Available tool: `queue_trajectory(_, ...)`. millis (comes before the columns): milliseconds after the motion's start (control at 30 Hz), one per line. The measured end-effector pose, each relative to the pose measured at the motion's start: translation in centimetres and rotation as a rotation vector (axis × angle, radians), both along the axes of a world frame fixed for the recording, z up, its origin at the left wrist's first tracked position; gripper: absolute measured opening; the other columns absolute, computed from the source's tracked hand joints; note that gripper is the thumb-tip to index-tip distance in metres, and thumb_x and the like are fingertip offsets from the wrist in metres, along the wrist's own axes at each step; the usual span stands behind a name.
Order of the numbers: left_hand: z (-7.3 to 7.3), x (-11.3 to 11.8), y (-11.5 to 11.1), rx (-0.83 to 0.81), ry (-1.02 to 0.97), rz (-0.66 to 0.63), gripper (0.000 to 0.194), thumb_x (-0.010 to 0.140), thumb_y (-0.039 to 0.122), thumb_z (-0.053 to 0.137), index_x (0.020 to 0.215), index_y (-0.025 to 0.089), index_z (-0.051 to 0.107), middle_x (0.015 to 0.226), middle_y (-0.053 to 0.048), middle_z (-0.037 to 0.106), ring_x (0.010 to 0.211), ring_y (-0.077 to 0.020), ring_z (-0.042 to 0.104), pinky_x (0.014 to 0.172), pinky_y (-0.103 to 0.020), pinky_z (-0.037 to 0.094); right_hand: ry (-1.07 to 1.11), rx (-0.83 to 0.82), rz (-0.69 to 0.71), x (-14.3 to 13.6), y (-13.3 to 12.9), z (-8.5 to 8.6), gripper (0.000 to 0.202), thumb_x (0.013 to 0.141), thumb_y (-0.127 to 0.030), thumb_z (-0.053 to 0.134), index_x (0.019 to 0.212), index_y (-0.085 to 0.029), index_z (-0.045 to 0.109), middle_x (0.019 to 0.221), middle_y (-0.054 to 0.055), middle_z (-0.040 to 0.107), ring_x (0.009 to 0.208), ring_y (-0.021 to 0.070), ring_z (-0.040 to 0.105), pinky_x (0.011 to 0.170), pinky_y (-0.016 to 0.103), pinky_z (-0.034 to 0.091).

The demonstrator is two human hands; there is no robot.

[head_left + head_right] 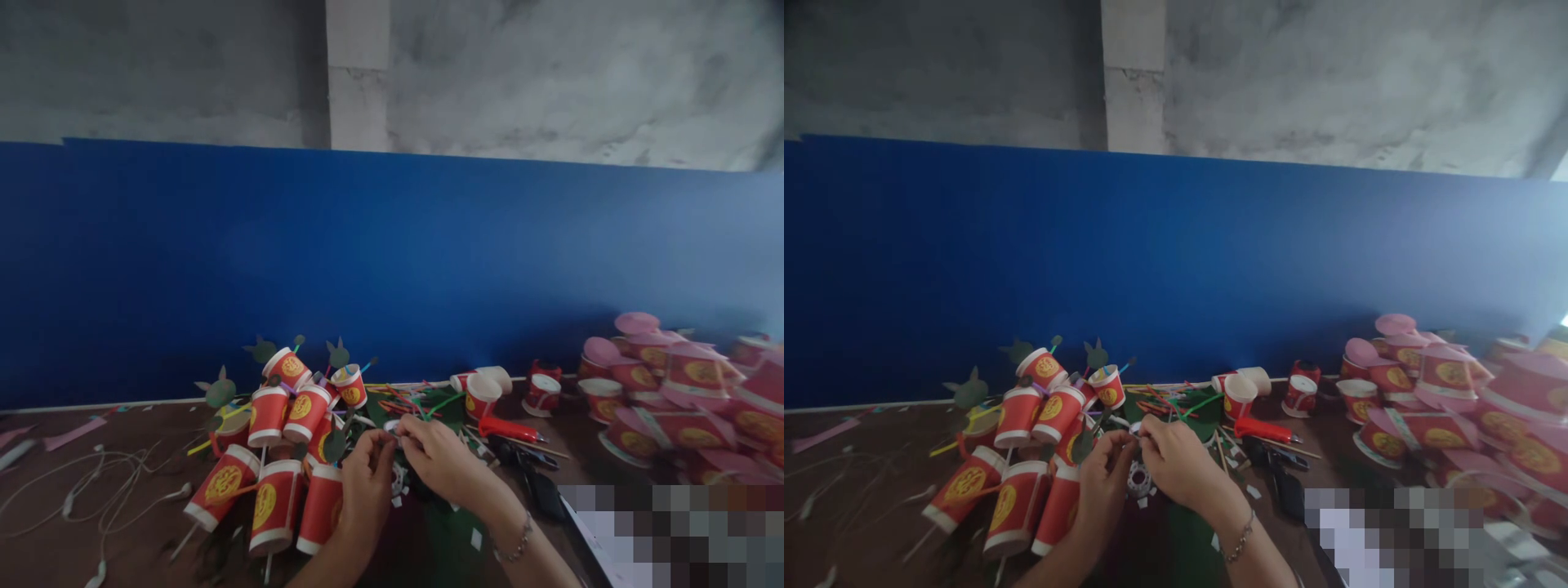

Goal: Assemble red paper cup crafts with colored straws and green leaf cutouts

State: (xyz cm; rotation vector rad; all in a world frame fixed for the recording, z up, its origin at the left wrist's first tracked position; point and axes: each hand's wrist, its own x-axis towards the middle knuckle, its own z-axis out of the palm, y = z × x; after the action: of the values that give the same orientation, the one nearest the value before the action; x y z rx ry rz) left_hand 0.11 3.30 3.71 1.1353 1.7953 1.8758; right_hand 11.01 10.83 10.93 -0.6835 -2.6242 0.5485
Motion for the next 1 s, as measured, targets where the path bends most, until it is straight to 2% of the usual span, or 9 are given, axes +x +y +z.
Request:
queue_trajectory(200, 0.0, -0.1, -0.1, 0.069, 0.003, -0.026, 0.023, 0.085, 0.039, 0.052, 0.083, 0.018, 0.060, 0.068, 0.000, 0.061, 0.062, -0.0148, 0.054, 0.057, -0.023, 0.041, 0.144, -0.020, 0.037, -0.3, -0.3, 0.1, 0.014, 0.077, -0.010, 0.044, 0.067, -0.019, 0.049, 0.054, -0.006, 0.041, 0.052, 0.0092, 0.036, 0.052, 0.023, 0.023)
queue_trajectory(367, 0.5, 0.0, -0.7, 0.092, -0.016, -0.072, 0.024, 0.086, 0.040, 0.050, 0.084, 0.018, 0.058, 0.065, 0.001, 0.059, 0.054, -0.0128, 0.051, 0.050, -0.021, 0.038, 0.249, -0.446, 0.002, -1.2, -0.5, -0.6, 0.011, 0.076, -0.016, 0.043, 0.068, -0.019, 0.048, 0.050, -0.008, 0.036, 0.045, 0.0086, 0.031, 0.044, 0.020, 0.023)
queue_trajectory(433, 0.9, 0.1, -1.0, 0.113, -0.025, -0.050, 0.022, 0.085, 0.040, 0.053, 0.081, 0.018, 0.058, 0.063, 0.001, 0.056, 0.054, -0.0124, 0.049, 0.050, -0.021, 0.037, 0.252, -0.517, -0.031, -1.5, -0.1, -0.9, 0.013, 0.078, -0.019, 0.041, 0.067, -0.020, 0.048, 0.049, -0.007, 0.037, 0.045, 0.0093, 0.033, 0.043, 0.020, 0.024)
queue_trajectory(500, 1.2, 0.2, -1.1, 0.143, -0.057, -0.006, 0.022, 0.083, 0.040, 0.056, 0.079, 0.019, 0.058, 0.061, 0.002, 0.054, 0.055, -0.0122, 0.048, 0.052, -0.021, 0.038, 0.239, -0.358, -0.136, -1.3, 0.9, -1.2, 0.015, 0.079, -0.019, 0.041, 0.066, -0.019, 0.049, 0.052, -0.005, 0.044, 0.049, 0.0106, 0.040, 0.047, 0.021, 0.029)
queue_trajectory(600, 1.4, 0.3, -0.7, 0.183, -0.210, 0.007, 0.027, 0.077, 0.044, 0.063, 0.075, 0.018, 0.058, 0.061, 0.003, 0.050, 0.055, -0.0104, 0.045, 0.053, -0.020, 0.037, 0.096, 0.013, -0.396, -0.1, 3.5, -2.0, 0.018, 0.081, -0.014, 0.042, 0.072, -0.019, 0.056, 0.064, 0.001, 0.058, 0.060, 0.0139, 0.052, 0.058, 0.023, 0.036)
queue_trajectory(733, 1.0, 0.4, 0.5, 0.156, -0.606, -0.215, 0.042, 0.075, 0.056, 0.060, 0.081, 0.015, 0.060, 0.047, 0.010, 0.027, 0.041, -0.0052, 0.020, 0.039, -0.018, 0.019, -0.013, 0.010, -0.486, 1.5, 6.3, -3.4, 0.022, 0.074, -0.004, 0.046, 0.060, -0.015, 0.059, 0.065, 0.011, 0.065, 0.066, 0.0210, 0.059, 0.063, 0.030, 0.040)
queue_trajectory(833, 0.9, 0.4, 1.0, 0.145, -0.813, -0.345, 0.048, 0.075, 0.059, 0.058, 0.086, 0.013, 0.061, 0.044, 0.012, 0.022, 0.040, -0.0046, 0.011, 0.037, -0.018, 0.010, -0.008, -0.013, -0.471, 1.5, 6.3, -3.5, 0.017, 0.074, -0.006, 0.051, 0.064, -0.014, 0.063, 0.071, 0.013, 0.067, 0.073, 0.0237, 0.062, 0.066, 0.031, 0.042)
queue_trajectory(933, 1.1, 0.3, 1.1, 0.110, -0.904, -0.353, 0.051, 0.070, 0.062, 0.061, 0.084, 0.013, 0.061, 0.043, 0.013, 0.022, 0.039, -0.0039, 0.011, 0.036, -0.017, 0.009, 0.062, -0.065, -0.344, 0.6, 4.9, -2.7, 0.021, 0.086, -0.023, 0.048, 0.081, -0.016, 0.067, 0.079, 0.006, 0.069, 0.077, 0.0182, 0.063, 0.066, 0.026, 0.044)
queue_trajectory(1000, 1.3, 0.3, 1.0, 0.087, -0.934, -0.335, 0.051, 0.067, 0.063, 0.063, 0.083, 0.014, 0.060, 0.043, 0.013, 0.022, 0.038, -0.0033, 0.011, 0.036, -0.016, 0.009, 0.140, -0.209, -0.194, -0.1, 3.9, -2.0, 0.026, 0.087, -0.033, 0.048, 0.082, -0.016, 0.067, 0.075, 0.003, 0.068, 0.071, 0.0164, 0.062, 0.062, 0.024, 0.044)
